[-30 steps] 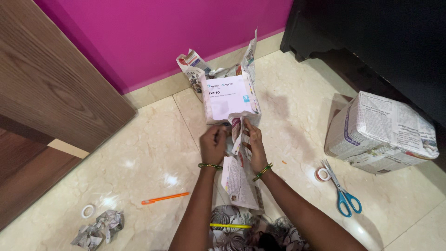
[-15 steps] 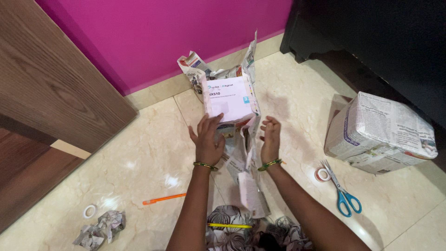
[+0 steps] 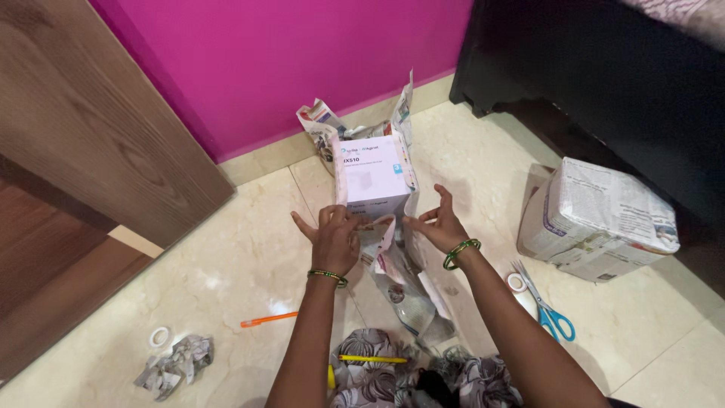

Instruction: The person sits on the floor and wraps a white box with newspaper. They use scissors to cut tape and newspaper, then fold the newspaper around the box and secure it with tape.

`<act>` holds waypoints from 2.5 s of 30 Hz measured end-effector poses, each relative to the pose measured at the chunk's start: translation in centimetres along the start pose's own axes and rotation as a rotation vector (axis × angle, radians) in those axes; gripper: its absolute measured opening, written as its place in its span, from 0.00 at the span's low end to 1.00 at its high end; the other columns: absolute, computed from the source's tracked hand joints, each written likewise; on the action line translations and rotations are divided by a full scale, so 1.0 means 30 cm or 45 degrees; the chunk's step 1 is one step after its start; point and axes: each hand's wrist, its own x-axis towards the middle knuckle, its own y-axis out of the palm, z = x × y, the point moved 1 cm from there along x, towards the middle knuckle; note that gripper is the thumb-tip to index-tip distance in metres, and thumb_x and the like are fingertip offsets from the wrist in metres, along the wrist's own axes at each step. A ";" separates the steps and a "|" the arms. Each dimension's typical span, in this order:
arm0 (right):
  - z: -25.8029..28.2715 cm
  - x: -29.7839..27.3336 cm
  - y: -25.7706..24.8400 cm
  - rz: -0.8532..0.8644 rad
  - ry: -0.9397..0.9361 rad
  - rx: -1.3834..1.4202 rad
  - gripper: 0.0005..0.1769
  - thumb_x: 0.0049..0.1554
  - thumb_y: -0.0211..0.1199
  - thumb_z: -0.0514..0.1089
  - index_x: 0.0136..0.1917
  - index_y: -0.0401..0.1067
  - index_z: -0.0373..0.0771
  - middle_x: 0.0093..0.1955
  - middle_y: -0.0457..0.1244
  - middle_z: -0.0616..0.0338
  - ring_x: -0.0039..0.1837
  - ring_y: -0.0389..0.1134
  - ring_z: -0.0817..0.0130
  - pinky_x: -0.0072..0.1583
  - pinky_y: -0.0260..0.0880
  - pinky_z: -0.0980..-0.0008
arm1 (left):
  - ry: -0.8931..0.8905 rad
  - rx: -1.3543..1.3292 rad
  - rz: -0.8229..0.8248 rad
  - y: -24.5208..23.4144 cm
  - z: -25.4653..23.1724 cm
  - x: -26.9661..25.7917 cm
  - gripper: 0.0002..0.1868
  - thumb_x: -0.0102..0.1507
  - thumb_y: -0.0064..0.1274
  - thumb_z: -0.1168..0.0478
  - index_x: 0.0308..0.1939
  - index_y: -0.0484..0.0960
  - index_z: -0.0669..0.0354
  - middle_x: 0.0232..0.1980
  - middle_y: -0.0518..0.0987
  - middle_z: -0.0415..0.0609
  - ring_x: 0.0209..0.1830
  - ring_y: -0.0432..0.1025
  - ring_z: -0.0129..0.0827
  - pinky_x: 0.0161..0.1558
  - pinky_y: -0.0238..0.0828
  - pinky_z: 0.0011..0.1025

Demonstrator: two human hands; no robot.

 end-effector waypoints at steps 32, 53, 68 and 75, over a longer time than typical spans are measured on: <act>-0.035 -0.188 -0.089 -0.132 0.181 -0.575 0.52 0.46 0.67 0.40 0.79 0.47 0.53 0.39 0.69 0.54 0.45 0.73 0.55 0.52 0.73 0.58 | -0.087 -0.517 -0.289 0.062 -0.266 -0.305 0.15 0.56 0.59 0.63 0.20 0.68 0.55 0.18 0.69 0.45 0.23 0.71 0.44 0.43 0.67 0.41; 0.172 -0.298 -0.102 -0.402 -0.028 -0.703 0.43 0.46 0.77 0.43 0.70 0.58 0.47 0.39 0.67 0.54 0.44 0.71 0.57 0.47 0.71 0.58 | -0.368 -0.376 -0.167 0.055 -0.304 -0.178 0.09 0.58 0.57 0.57 0.36 0.76 0.56 0.31 0.79 0.48 0.35 0.77 0.46 0.45 0.62 0.43; 0.046 -0.237 0.159 -0.114 -0.267 -0.032 0.21 0.52 0.74 0.51 0.48 0.73 0.34 0.39 0.67 0.58 0.38 0.65 0.75 0.39 0.67 0.73 | 0.291 -0.424 -0.141 0.042 -0.252 -0.343 0.11 0.53 0.52 0.61 0.37 0.79 0.60 0.29 0.77 0.51 0.35 0.75 0.46 0.59 0.58 0.51; 0.060 -0.249 0.125 0.321 -0.067 -0.299 0.15 0.47 0.72 0.46 0.44 0.79 0.33 0.38 0.72 0.52 0.39 0.70 0.71 0.43 0.70 0.68 | 0.351 -0.654 -0.151 0.028 -0.168 -0.333 0.08 0.49 0.56 0.59 0.19 0.75 0.57 0.21 0.75 0.46 0.25 0.72 0.43 0.52 0.62 0.46</act>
